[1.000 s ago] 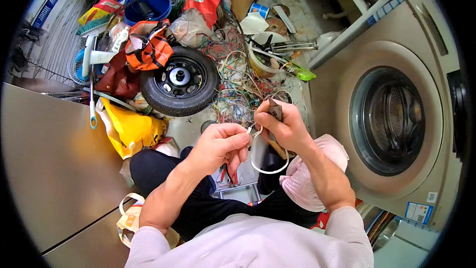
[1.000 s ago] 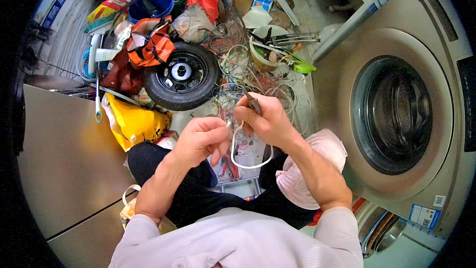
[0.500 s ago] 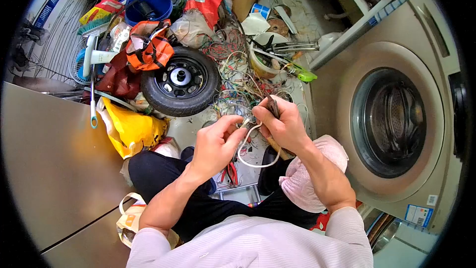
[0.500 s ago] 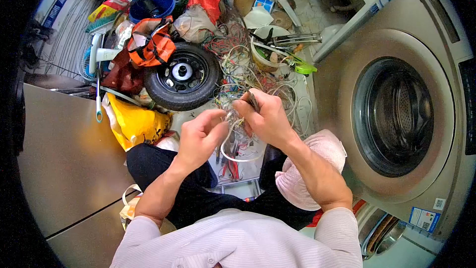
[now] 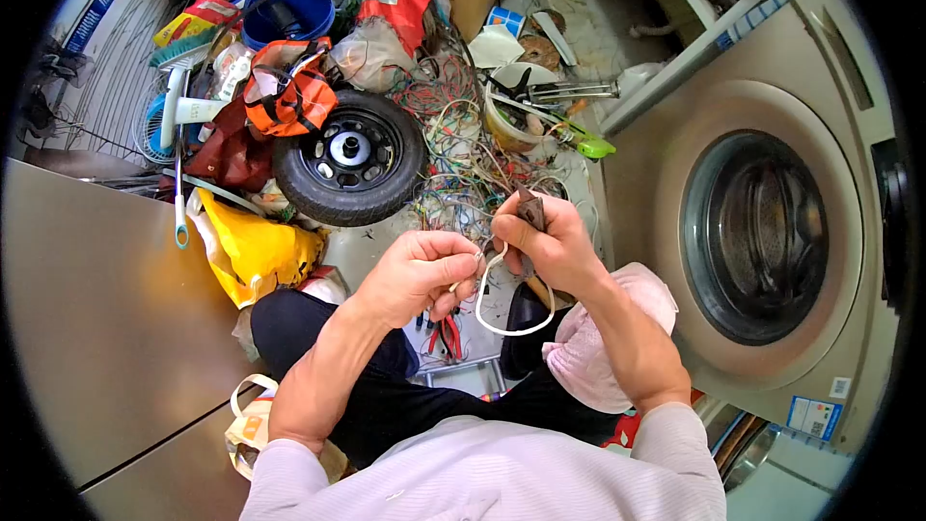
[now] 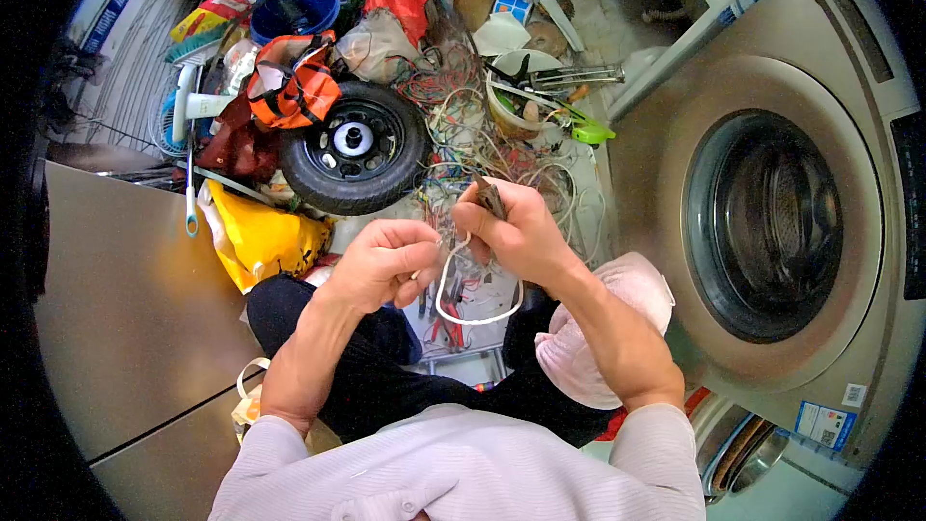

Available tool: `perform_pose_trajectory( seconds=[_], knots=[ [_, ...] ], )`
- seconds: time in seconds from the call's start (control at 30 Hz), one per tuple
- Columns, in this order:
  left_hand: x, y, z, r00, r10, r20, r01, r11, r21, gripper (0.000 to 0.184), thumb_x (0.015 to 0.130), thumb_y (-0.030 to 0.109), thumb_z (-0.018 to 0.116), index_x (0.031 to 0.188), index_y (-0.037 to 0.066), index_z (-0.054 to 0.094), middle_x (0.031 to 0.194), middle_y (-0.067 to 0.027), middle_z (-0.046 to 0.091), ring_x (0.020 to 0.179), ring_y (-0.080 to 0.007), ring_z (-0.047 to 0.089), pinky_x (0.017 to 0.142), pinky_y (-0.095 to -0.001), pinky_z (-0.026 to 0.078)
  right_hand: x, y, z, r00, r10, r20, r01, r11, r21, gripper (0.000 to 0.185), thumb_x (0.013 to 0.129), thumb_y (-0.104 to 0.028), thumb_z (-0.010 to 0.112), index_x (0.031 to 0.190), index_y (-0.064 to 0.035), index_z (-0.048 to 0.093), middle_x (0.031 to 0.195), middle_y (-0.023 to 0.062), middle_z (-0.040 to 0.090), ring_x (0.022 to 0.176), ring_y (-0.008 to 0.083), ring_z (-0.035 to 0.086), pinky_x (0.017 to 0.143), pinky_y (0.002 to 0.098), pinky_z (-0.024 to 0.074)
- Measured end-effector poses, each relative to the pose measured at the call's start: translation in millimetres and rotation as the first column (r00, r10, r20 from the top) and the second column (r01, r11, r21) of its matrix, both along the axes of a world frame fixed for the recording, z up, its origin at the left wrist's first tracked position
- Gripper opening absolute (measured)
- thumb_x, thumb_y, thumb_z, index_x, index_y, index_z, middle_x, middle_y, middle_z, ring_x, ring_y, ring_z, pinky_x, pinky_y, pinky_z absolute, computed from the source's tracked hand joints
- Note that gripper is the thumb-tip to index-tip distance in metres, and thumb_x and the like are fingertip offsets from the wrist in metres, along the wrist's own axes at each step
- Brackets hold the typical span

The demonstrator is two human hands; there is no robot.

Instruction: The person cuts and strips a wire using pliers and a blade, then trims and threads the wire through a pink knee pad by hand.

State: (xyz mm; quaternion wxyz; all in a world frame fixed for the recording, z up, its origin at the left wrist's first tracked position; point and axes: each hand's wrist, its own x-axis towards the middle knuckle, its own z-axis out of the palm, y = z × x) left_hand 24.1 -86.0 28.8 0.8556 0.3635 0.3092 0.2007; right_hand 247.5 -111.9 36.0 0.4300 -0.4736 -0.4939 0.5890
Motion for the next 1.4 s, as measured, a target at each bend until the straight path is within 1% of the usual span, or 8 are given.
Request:
perform_pose_trajectory(
  seconds=[0.3, 0.43, 0.5, 0.77, 0.83, 0.97, 1.1, 1.4],
  knots=[
    [2.6, -7.7, -16.4, 0.892, 0.04, 0.45, 0.134, 0.927, -0.349, 0.025, 0.104, 0.023, 0.057, 0.11, 0.001, 0.064, 0.077, -0.005, 0.064, 0.047, -0.008, 0.05, 0.042, -0.0213, 0.039, -3.1, 3.2, 1.9, 0.99, -0.041, -0.138, 0.027, 0.994, -0.102, 0.019, 0.097, -0.017, 0.067, 0.084, -0.0043, 0.061, 0.066, 0.0011, 0.06, 0.051, 0.0094, 0.055, 0.047, 0.026, 0.0426],
    [8.2, -5.9, -14.9, 0.994, 0.088, 0.058, -0.09, 0.995, 0.04, 0.024, 0.102, 0.02, 0.06, 0.114, 0.0, 0.065, 0.078, -0.0064, 0.069, 0.057, -0.0107, 0.062, 0.049, -0.0235, 0.047, -0.9, 4.7, -7.6, 0.991, -0.133, 0.022, 0.134, 0.989, -0.057, 0.018, 0.096, -0.015, 0.067, 0.084, -0.0031, 0.061, 0.06, 0.0003, 0.057, 0.049, 0.0086, 0.055, 0.045, 0.026, 0.042],
    [19.6, -11.8, -16.1, 0.937, 0.247, -0.247, -0.073, 0.83, 0.552, 0.02, 0.098, 0.013, 0.065, 0.112, -0.001, 0.066, 0.077, -0.0041, 0.068, 0.058, -0.0076, 0.056, 0.052, -0.0227, 0.043, -3.7, 5.2, -8.1, 0.988, -0.149, 0.041, 0.152, 0.986, -0.071, 0.018, 0.096, -0.013, 0.067, 0.084, -0.0014, 0.06, 0.058, 0.0008, 0.057, 0.048, 0.0084, 0.055, 0.044, 0.0271, 0.0415],
    [16.2, -7.9, -9.3, 0.879, 0.386, -0.281, 0.055, 0.504, 0.862, 0.018, 0.095, 0.013, 0.066, 0.106, -0.002, 0.068, 0.076, -0.005, 0.071, 0.059, -0.0098, 0.064, 0.054, -0.0243, 0.049, 1.9, 2.4, -4.2, 0.966, -0.098, 0.239, 0.046, 0.975, 0.217, 0.011, 0.096, -0.007, 0.064, 0.087, -0.0009, 0.061, 0.064, 0.0014, 0.059, 0.051, 0.0071, 0.053, 0.047, 0.0244, 0.0402],
    [8.1, -1.9, 1.0, 0.982, 0.011, -0.186, 0.02, 0.987, 0.162, 0.018, 0.098, 0.015, 0.063, 0.102, -0.001, 0.068, 0.072, -0.0059, 0.069, 0.049, -0.0104, 0.059, 0.047, -0.0232, 0.045, 5.8, 1.4, -4.2, 0.983, -0.056, 0.175, 0.021, 0.98, 0.196, 0.011, 0.096, -0.007, 0.064, 0.087, -0.0011, 0.062, 0.066, 0.0016, 0.06, 0.051, 0.0073, 0.054, 0.047, 0.0243, 0.0407],
    [-2.9, 0.5, -8.0, 0.956, -0.092, 0.279, 0.149, 0.97, -0.192, 0.022, 0.102, 0.019, 0.058, 0.103, -0.001, 0.066, 0.065, -0.0062, 0.063, 0.041, -0.0108, 0.051, 0.039, -0.0236, 0.039, 3.7, -1.9, -4.6, 1.0, 0.012, -0.001, -0.012, 0.999, 0.051, 0.014, 0.097, -0.009, 0.063, 0.085, -0.0018, 0.062, 0.07, 0.0018, 0.062, 0.052, 0.0082, 0.055, 0.049, 0.0243, 0.0419],
    [4.4, -11.0, -20.5, 0.915, 0.08, 0.395, 0.084, 0.921, -0.381, 0.028, 0.104, 0.023, 0.055, 0.108, -0.003, 0.064, 0.068, -0.0077, 0.064, 0.042, -0.01, 0.05, 0.038, -0.0222, 0.036, -2.5, -1.4, 2.1, 0.996, -0.072, -0.06, 0.072, 0.997, -0.009, 0.016, 0.097, -0.013, 0.065, 0.085, -0.0029, 0.062, 0.063, 0.0002, 0.058, 0.051, 0.0072, 0.054, 0.047, 0.025, 0.0406],
    [5.8, -17.0, -9.4, 0.99, 0.006, 0.138, 0.028, 0.969, -0.245, 0.028, 0.102, 0.023, 0.059, 0.113, -0.003, 0.065, 0.07, -0.0068, 0.065, 0.048, -0.0111, 0.055, 0.044, -0.0232, 0.042, 10.0, 3.6, -9.1, 0.976, -0.217, -0.012, 0.217, 0.976, -0.033, 0.019, 0.1, -0.018, 0.064, 0.088, -0.0028, 0.062, 0.073, 0.0029, 0.062, 0.053, 0.0085, 0.054, 0.048, 0.0239, 0.0416]
  ],
)
